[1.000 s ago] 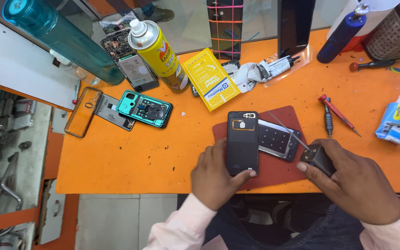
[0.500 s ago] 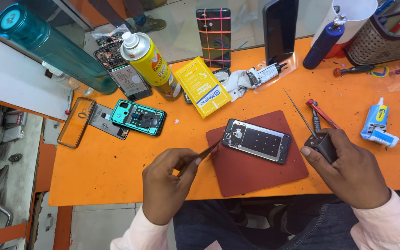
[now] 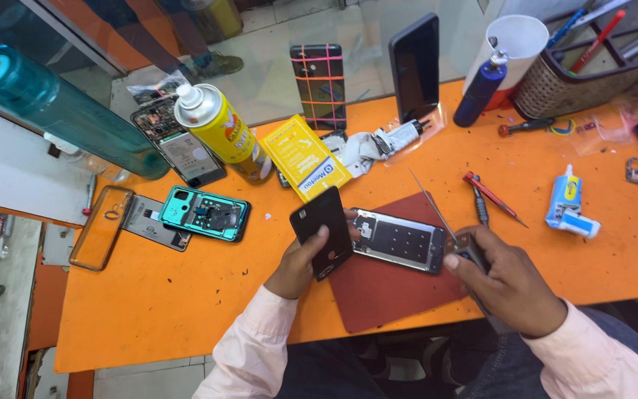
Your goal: The person uses a screwdriver and a thin prying tool to disassemble a mobile phone, removes components, and applies adhesive to a back panel.
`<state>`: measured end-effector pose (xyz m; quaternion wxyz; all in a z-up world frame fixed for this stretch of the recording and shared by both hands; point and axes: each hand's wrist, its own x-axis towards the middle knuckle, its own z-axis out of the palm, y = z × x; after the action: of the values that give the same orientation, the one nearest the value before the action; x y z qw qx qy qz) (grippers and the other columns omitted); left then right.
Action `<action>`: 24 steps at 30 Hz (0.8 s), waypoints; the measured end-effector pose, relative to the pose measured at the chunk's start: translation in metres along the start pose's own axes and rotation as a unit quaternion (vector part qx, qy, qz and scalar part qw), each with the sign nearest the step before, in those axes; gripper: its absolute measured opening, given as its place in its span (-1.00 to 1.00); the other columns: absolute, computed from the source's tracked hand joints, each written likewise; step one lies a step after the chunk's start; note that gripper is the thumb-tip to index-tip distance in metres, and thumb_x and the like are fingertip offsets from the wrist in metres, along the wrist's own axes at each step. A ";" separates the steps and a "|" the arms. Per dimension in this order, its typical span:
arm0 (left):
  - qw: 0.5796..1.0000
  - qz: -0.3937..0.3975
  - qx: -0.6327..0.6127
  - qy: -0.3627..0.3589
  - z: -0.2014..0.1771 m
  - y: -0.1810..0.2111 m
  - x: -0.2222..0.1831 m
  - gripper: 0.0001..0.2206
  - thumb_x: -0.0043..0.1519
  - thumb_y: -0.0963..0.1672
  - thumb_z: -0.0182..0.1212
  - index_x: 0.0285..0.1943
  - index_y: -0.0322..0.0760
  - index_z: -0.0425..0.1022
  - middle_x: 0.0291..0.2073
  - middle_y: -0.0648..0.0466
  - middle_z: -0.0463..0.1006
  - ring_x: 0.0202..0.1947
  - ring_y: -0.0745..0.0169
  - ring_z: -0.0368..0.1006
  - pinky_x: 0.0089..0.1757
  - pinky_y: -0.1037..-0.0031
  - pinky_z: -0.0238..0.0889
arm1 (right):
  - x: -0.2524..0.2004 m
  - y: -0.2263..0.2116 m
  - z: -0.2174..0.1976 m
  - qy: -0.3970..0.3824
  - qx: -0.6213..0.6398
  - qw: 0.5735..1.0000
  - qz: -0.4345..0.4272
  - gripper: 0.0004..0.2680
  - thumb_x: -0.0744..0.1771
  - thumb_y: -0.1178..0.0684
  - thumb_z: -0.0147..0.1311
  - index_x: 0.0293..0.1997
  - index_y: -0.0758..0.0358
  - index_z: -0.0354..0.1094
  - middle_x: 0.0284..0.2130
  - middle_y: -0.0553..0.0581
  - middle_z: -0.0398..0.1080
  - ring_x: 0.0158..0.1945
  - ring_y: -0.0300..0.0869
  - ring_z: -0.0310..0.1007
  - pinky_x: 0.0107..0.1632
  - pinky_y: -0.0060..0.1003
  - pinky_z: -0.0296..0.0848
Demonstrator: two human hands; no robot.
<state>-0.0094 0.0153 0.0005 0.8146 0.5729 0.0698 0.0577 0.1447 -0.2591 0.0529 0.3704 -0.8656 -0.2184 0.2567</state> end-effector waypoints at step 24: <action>0.891 -0.020 -0.439 -0.115 -0.007 0.007 0.060 0.04 0.33 0.37 -0.11 0.71 -0.41 -0.24 -0.07 -0.19 0.60 0.05 -0.27 0.54 0.15 -0.09 0.36 | -0.001 0.021 0.034 -0.138 -0.310 0.940 0.029 -0.47 0.22 -0.32 0.28 0.17 0.19 0.26 -0.65 0.14 0.47 -0.54 -0.04 0.56 -0.39 -0.15 0.52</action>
<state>0.0480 0.0342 0.0018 0.9864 0.1578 -0.0452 0.0000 0.1272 -0.2550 0.0177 0.0423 -0.8995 -0.3114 0.3037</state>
